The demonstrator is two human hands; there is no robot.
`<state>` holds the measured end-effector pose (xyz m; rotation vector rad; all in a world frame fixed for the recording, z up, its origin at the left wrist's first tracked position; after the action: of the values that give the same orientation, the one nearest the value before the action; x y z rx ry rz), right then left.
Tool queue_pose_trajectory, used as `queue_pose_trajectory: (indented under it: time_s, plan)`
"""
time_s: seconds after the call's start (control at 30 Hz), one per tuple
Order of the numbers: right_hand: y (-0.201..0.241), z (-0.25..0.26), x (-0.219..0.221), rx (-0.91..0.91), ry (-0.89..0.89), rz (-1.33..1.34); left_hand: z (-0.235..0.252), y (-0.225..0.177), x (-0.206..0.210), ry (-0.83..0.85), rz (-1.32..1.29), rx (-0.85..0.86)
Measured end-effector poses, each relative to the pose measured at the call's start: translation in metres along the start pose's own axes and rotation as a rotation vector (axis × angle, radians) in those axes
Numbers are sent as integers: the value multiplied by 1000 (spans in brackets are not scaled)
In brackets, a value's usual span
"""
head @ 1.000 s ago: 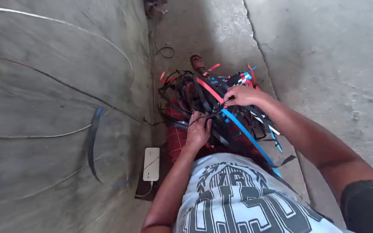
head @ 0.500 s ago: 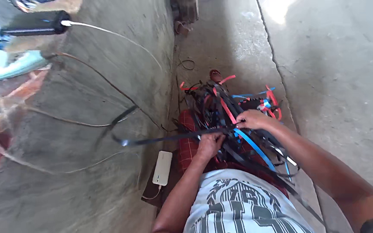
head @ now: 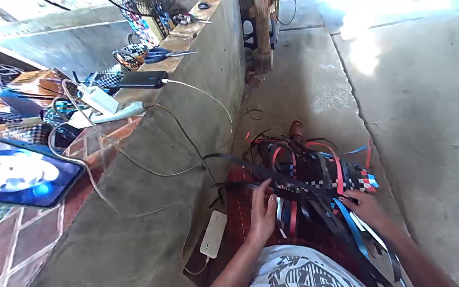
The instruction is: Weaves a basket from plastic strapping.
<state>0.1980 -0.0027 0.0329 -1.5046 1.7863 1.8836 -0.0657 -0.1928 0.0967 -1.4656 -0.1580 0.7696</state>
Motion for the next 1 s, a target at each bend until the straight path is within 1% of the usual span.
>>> queue_pose_trajectory:
  time_s: [0.07,0.13,0.2,0.37,0.43,0.5,0.57,0.63,0.7,0.73,0.77,0.83,0.87,0.9,0.93,0.97,1.0]
  plan:
    - [-9,-15,-4,-2,-83,42,-11,17,-6,-147,136,-20]
    - [-16,-28,-6,-17,-156,68,-18,35,-5,-206,142,-120]
    - [-19,-37,-8,-27,-216,69,-16,39,2,-176,84,-189]
    - [-8,-47,-16,10,-263,36,24,3,26,-54,72,-33]
    - [-1,-48,-20,28,-250,10,47,7,45,-2,127,-25]
    - [4,-50,-22,30,-247,4,69,24,67,59,171,-85]
    - [4,-54,-23,27,-241,-3,84,47,85,94,190,-195]
    - [4,-58,-21,23,-216,-14,87,76,96,48,158,-329]
    - [6,-58,-18,23,-174,-17,84,106,103,20,58,-464]
    - [9,-58,-17,28,-156,-27,81,118,108,65,-29,-526]
    - [12,-58,-16,33,-145,-45,76,125,115,153,-120,-583]
    - [20,-57,-15,44,-135,-70,63,124,119,347,-263,-684]
    - [25,-56,-16,46,-132,-82,56,123,116,410,-265,-731]
    - [31,-56,-17,44,-128,-98,53,124,114,509,-229,-742]
    - [37,-56,-18,41,-117,-118,53,125,111,618,-133,-720]
    - [42,-56,-19,32,-102,-132,54,123,106,720,40,-670]
    - [47,-55,-19,29,-79,-147,56,118,100,811,271,-610]
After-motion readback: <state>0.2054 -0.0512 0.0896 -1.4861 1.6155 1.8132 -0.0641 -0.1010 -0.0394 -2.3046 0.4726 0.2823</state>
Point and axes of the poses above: each hand's wrist, its own z-axis towards the middle knuckle, its own x-axis out of the palm, y = z × x, the point moved 7 cm from there along z, towards the middle knuckle, and after that the axes turned 6 degrees about z, right-handed, at the moved point
